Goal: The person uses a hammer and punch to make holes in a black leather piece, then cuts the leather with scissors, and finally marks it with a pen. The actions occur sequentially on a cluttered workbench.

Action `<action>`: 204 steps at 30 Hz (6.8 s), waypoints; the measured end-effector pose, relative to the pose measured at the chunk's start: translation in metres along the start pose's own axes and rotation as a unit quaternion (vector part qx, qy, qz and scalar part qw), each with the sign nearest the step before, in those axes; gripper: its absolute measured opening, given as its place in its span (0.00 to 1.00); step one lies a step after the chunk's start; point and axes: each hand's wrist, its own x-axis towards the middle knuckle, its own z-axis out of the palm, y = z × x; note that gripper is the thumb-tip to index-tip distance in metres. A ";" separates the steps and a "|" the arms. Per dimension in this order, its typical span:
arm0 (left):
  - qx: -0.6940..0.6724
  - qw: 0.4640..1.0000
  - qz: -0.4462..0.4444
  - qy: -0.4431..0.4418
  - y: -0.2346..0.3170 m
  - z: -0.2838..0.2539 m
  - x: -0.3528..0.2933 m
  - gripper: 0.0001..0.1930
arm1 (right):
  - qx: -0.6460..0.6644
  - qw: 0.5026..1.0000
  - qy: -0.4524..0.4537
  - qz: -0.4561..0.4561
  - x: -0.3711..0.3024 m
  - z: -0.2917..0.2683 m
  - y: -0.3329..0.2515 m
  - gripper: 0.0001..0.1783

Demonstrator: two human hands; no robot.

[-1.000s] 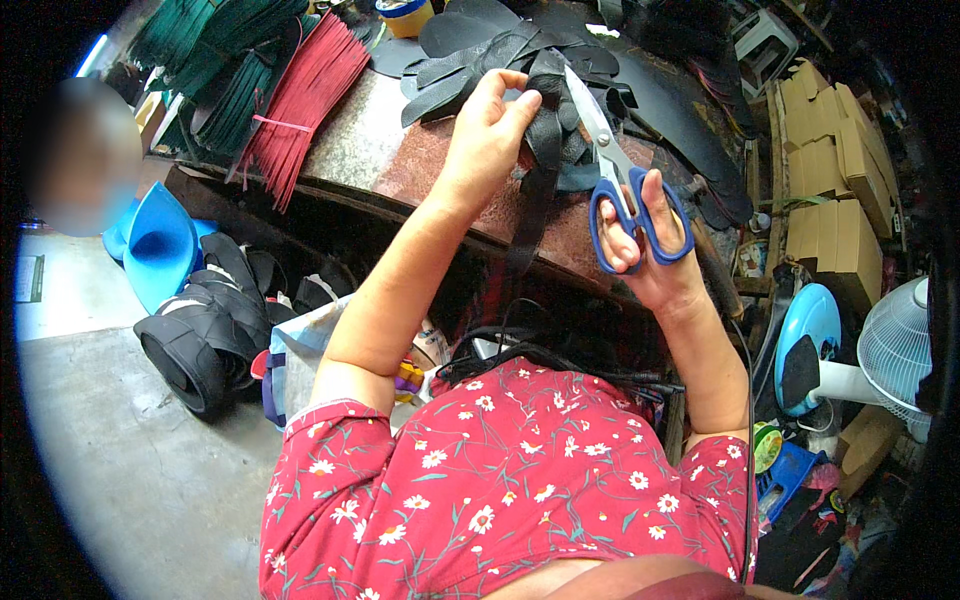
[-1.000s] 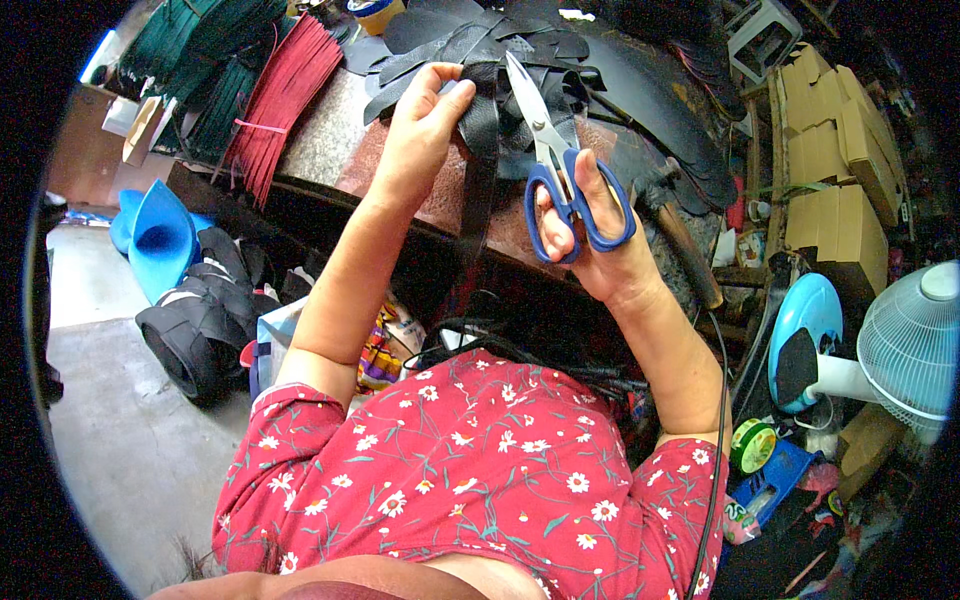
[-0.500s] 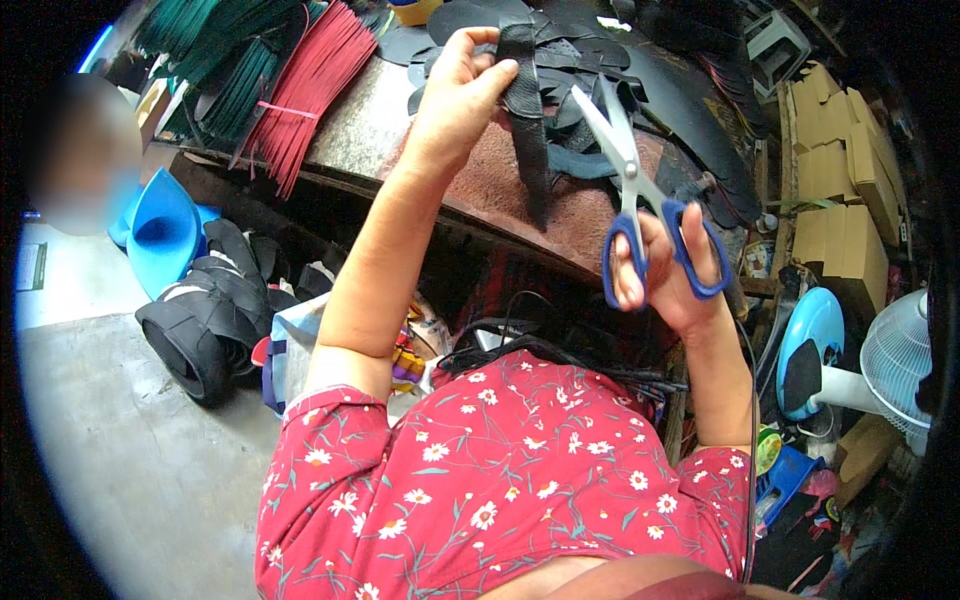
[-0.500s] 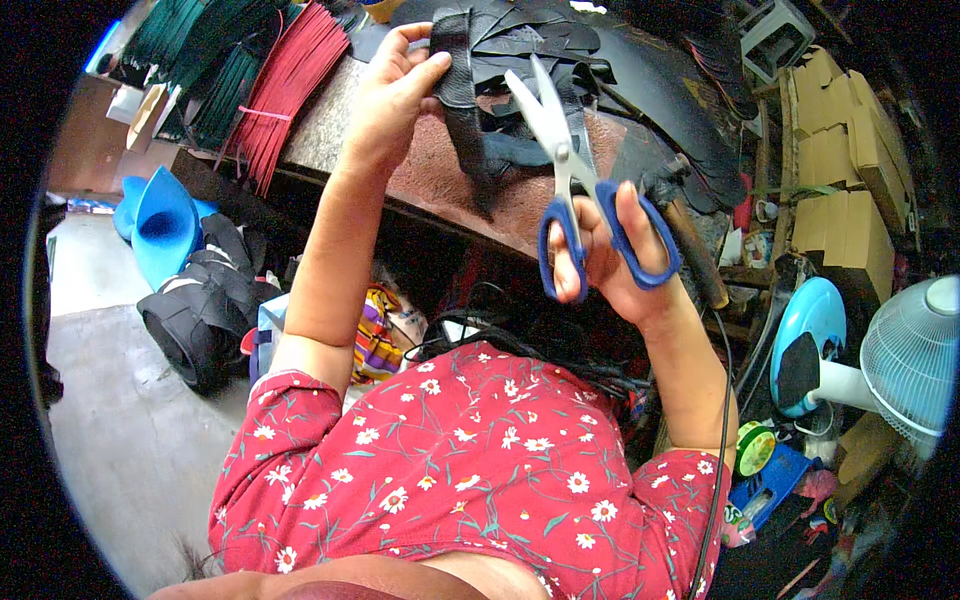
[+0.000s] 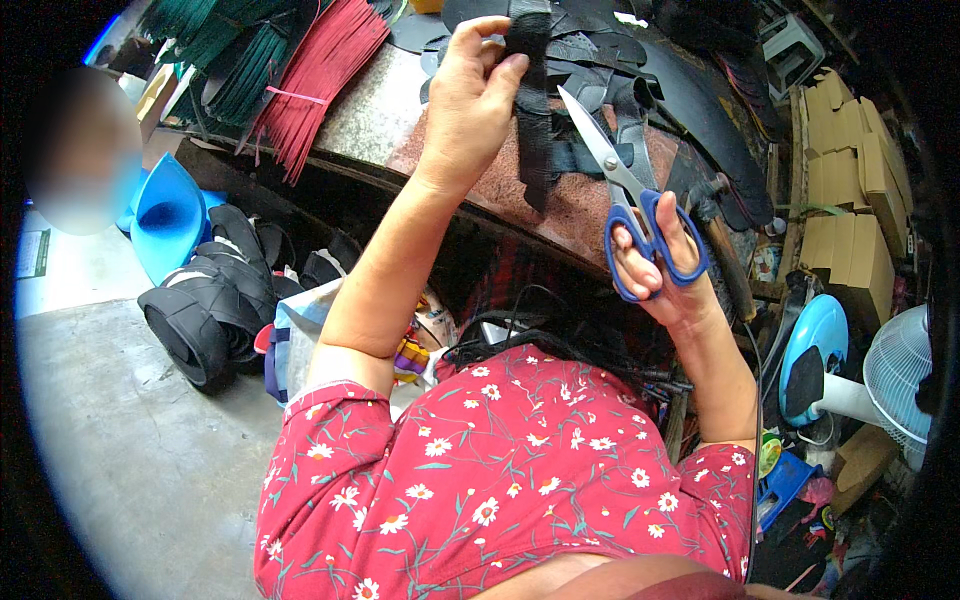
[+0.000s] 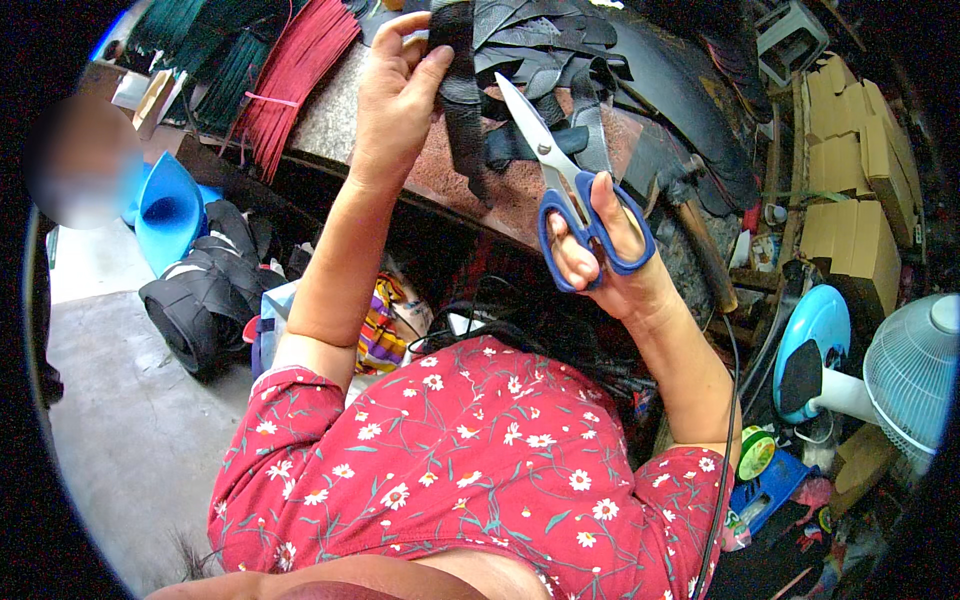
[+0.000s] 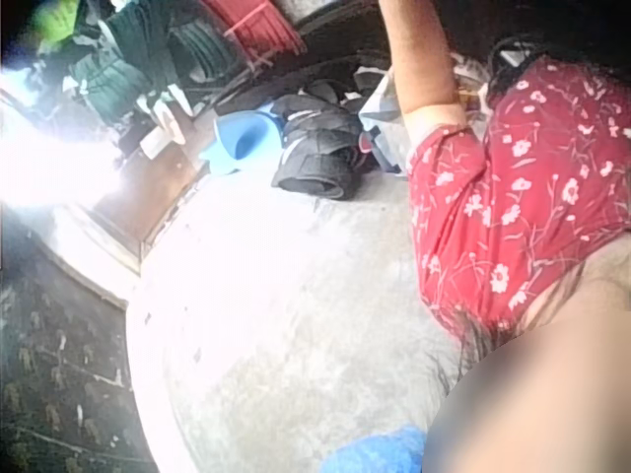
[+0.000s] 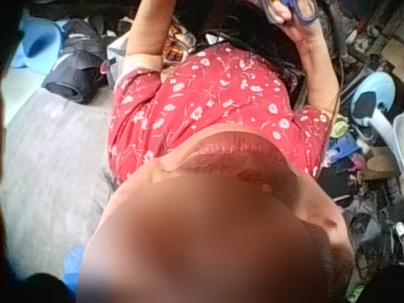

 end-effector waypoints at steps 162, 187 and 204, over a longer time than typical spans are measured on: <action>0.453 0.855 0.158 -0.197 -0.076 0.074 0.057 0.23 | -0.611 0.728 0.277 -0.139 0.151 -0.091 -0.121 0.20; 0.442 0.882 0.164 -0.008 -0.087 0.064 0.083 0.11 | -0.330 0.908 0.112 -0.233 0.169 -0.063 -0.149 0.14; 0.358 0.909 0.198 0.081 -0.092 0.056 0.078 0.13 | -0.796 0.553 0.163 -0.184 0.271 -0.096 -0.119 0.15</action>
